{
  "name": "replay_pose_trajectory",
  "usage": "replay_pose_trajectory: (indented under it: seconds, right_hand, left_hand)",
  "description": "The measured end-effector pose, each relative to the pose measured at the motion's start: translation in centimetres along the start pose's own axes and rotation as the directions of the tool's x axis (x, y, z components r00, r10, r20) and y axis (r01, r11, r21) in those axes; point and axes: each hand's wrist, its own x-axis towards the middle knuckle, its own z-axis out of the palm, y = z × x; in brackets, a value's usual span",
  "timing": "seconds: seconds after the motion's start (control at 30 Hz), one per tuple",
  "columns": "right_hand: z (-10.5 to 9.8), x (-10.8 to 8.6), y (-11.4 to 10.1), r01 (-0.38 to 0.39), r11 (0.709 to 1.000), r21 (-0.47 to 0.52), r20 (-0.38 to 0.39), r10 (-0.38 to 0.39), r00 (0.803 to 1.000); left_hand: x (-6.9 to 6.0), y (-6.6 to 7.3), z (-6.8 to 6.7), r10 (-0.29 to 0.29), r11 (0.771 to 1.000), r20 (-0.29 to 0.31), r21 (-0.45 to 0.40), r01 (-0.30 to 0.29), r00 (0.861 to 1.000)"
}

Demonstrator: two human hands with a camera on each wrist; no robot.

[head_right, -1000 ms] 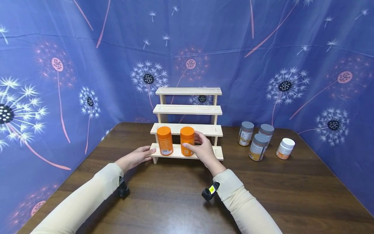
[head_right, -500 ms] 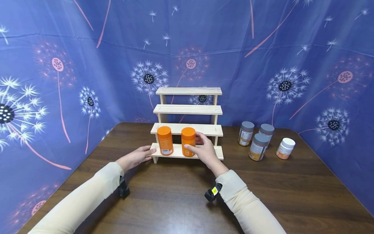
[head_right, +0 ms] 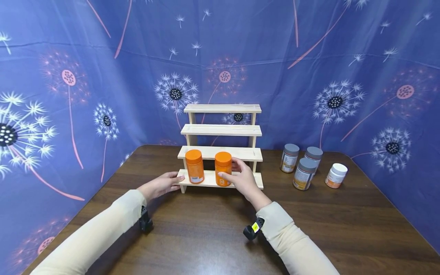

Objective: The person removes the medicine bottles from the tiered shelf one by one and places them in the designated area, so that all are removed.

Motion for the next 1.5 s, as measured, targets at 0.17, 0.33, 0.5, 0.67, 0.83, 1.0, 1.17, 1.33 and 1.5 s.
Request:
replay_pose_trajectory:
  seconds: [0.17, 0.33, 0.5, 0.67, 0.83, 1.0, 1.17, 1.33, 1.5]
  right_hand:
    - [-0.2, -0.2, -0.1, -0.024, 1.000, -0.002, 0.001, 0.024, 1.000]
    - [-0.9, -0.2, -0.3, -0.041, 0.999, -0.004, 0.002, 0.041, 0.999]
    - [-1.5, 0.1, -0.3, -0.064, 0.998, 0.018, -0.008, 0.064, 0.998]
    - [-2.1, 0.3, -0.5, -0.077, 0.997, 0.003, -0.019, 0.077, 0.997]
    - [-2.8, 0.2, -0.9, -0.070, 0.997, -0.021, -0.019, 0.069, 0.997]
    - [-3.2, 0.0, -0.9, -0.073, 0.997, -0.036, -0.029, 0.072, 0.997]
    - [-3.8, -0.2, -0.7, -0.061, 0.998, -0.035, -0.044, 0.059, 0.997]
    - [-4.8, -0.6, -0.6, -0.051, 0.998, -0.025, -0.054, 0.050, 0.997]
    - [-5.8, -1.1, -0.6, -0.060, 0.998, -0.030, -0.068, 0.058, 0.996]
  left_hand:
    - [-0.1, -0.2, 0.1, -0.002, 1.000, -0.011, -0.006, 0.002, 1.000]
    - [-0.1, -0.3, 0.2, 0.001, 1.000, -0.006, -0.005, -0.001, 1.000]
    - [0.0, -0.1, 0.1, 0.021, 1.000, 0.005, 0.006, -0.021, 1.000]
    - [-0.1, 0.0, 0.1, 0.038, 0.999, 0.020, 0.016, -0.038, 0.999]
    - [0.0, -0.1, 0.0, 0.047, 0.999, 0.021, 0.019, -0.048, 0.999]
    - [0.1, -0.2, -0.1, 0.046, 0.999, 0.020, 0.015, -0.047, 0.999]
    - [0.2, -0.3, -0.1, 0.039, 0.999, 0.015, 0.020, -0.039, 0.999]
    - [0.1, -0.3, -0.1, 0.036, 0.999, 0.011, 0.018, -0.037, 0.999]
    - [0.2, -0.2, 0.0, 0.035, 0.999, 0.010, 0.017, -0.035, 0.999]
